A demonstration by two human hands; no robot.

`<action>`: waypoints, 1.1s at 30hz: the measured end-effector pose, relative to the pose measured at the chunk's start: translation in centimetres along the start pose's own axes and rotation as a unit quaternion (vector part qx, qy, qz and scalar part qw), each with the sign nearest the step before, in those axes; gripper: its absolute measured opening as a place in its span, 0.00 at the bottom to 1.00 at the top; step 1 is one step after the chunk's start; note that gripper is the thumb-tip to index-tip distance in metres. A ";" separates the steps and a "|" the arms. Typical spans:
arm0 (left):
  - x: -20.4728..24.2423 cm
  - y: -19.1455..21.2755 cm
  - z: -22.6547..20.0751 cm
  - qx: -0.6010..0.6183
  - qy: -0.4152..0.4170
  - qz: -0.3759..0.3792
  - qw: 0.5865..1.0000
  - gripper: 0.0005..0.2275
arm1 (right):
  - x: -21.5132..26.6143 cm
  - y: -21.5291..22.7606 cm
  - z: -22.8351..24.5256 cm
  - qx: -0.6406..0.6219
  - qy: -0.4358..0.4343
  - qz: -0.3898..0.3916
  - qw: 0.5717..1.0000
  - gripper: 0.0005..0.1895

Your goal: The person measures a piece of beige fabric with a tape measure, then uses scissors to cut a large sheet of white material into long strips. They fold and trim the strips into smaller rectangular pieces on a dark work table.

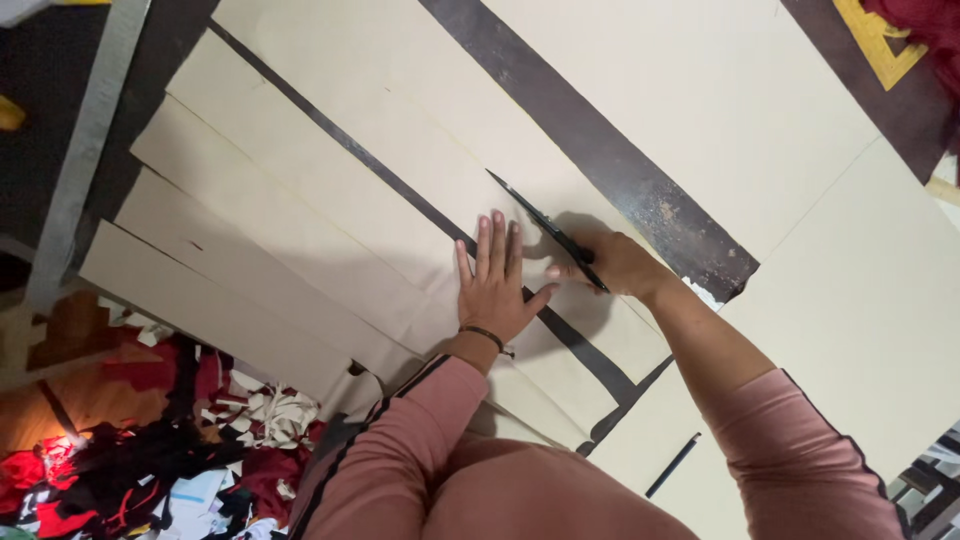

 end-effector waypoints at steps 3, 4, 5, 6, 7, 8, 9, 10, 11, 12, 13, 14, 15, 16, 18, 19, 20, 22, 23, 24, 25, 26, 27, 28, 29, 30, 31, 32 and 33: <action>-0.4 0.7 0.4 0.089 0.006 0.011 0.996 0.43 | 1.0 0.5 1.1 0.002 0.006 0.002 1.000 0.28; -0.4 1.4 1.1 0.132 0.043 0.005 0.990 0.41 | 0.8 0.3 0.7 0.010 0.011 0.002 1.000 0.29; -0.2 2.1 1.7 0.175 0.078 0.000 0.981 0.41 | 0.5 0.1 0.4 0.017 0.015 0.002 1.000 0.30; -1.0 2.8 3.3 0.172 0.080 -0.007 0.982 0.41 | 0.9 0.4 0.8 0.020 0.021 -0.002 1.000 0.30; -1.7 3.7 5.2 0.133 0.095 -0.013 0.986 0.40 | 1.3 0.6 1.1 0.020 0.021 -0.001 1.000 0.30; -1.9 4.7 6.9 0.095 0.111 -0.017 0.989 0.40 | 1.8 0.4 1.3 0.019 0.020 0.002 1.000 0.30; -2.5 5.0 8.5 0.094 0.113 -0.021 0.989 0.40 | 1.0 0.1 1.1 0.022 0.024 0.000 0.999 0.30; -3.1 5.3 9.8 0.069 0.099 -0.019 0.993 0.43 | 0.1 0.0 0.8 0.023 0.030 -0.004 0.999 0.31; -3.7 5.6 11.0 0.045 0.084 -0.018 0.995 0.46 | -0.8 -0.2 0.6 0.023 0.036 -0.008 0.999 0.31; -3.5 5.8 11.4 0.040 0.087 -0.024 0.995 0.46 | -0.5 -0.2 0.9 0.026 0.043 -0.011 0.999 0.31; -3.4 5.8 11.5 0.038 0.074 -0.023 0.996 0.47 | -0.2 -0.3 1.1 0.019 0.039 -0.006 0.999 0.31; -3.3 5.6 11.5 0.038 0.060 -0.017 0.997 0.48 | 0.1 -0.5 0.9 0.010 0.030 0.003 0.999 0.30; -3.7 5.6 12.0 0.036 0.061 -0.019 0.997 0.48 | -1.3 -0.8 0.6 0.011 0.033 0.002 0.999 0.30; -3.6 5.5 11.9 0.020 0.053 -0.020 0.998 0.49 | -2.3 -1.4 -0.1 0.003 0.034 0.001 0.999 0.30; -3.3 5.4 11.8 0.006 0.047 -0.020 0.999 0.50 | -2.7 -1.7 0.3 -0.003 0.032 0.003 0.999 0.29; -3.1 5.6 11.6 -0.010 0.045 -0.026 0.999 0.50 | -1.9 -1.2 1.7 0.011 0.040 -0.009 0.999 0.30; -3.1 5.9 11.6 -0.028 0.041 -0.035 0.998 0.51 | -1.1 -0.6 3.3 0.024 0.051 -0.024 0.998 0.31; -2.8 6.0 11.4 -0.042 0.038 -0.053 0.997 0.51 | -1.2 -1.3 3.3 0.019 0.050 -0.026 0.998 0.32; -3.0 6.3 11.4 -0.055 0.034 -0.069 0.996 0.52 | -1.4 -1.3 3.5 0.012 0.047 -0.026 0.998 0.33; -3.0 6.3 11.4 -0.056 0.032 -0.074 0.995 0.52 | -1.4 -1.2 3.5 0.013 0.049 -0.031 0.998 0.33; -2.9 6.2 11.4 -0.059 0.030 -0.082 0.994 0.52 | -1.5 -1.2 3.3 0.007 0.043 -0.033 0.999 0.31; -2.5 6.1 11.3 -0.061 0.032 -0.085 0.994 0.52 | -1.5 -1.4 3.1 0.004 0.037 -0.028 0.999 0.30; -2.5 6.2 11.4 -0.061 0.036 -0.086 0.994 0.52 | -0.9 -1.2 3.9 0.008 0.038 -0.027 0.999 0.30; -2.5 6.0 11.5 -0.057 0.040 -0.066 0.995 0.52 | -0.3 -1.0 4.7 0.019 0.040 -0.027 0.999 0.31; -2.5 5.6 11.5 -0.052 0.043 -0.047 0.997 0.52 | 0.4 -0.8 5.5 0.030 0.042 -0.027 0.998 0.32; -2.5 5.7 11.5 -0.049 0.044 -0.046 0.997 0.52 | 0.5 -0.7 6.0 0.031 0.040 -0.027 0.998 0.32; -2.5 5.6 11.4 -0.037 0.048 -0.036 0.998 0.52 | 0.7 -0.6 6.8 0.031 0.052 -0.026 0.998 0.31; -2.5 5.7 11.6 -0.027 0.052 -0.027 0.998 0.51 | 0.9 -0.5 7.9 0.030 0.069 -0.027 0.997 0.30; -2.3 5.8 11.4 -0.028 0.053 -0.029 0.998 0.51 | 0.5 -0.9 7.4 0.031 0.070 -0.028 0.997 0.30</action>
Point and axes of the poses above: each hand's wrist, its own x-axis away from the middle knuckle, its own y-axis out of the back of the hand, z = x × y, the point moved 10 cm from there along -x, towards the middle knuckle, and after that the axes turned 12 degrees about -y, right-handed, at the moved point
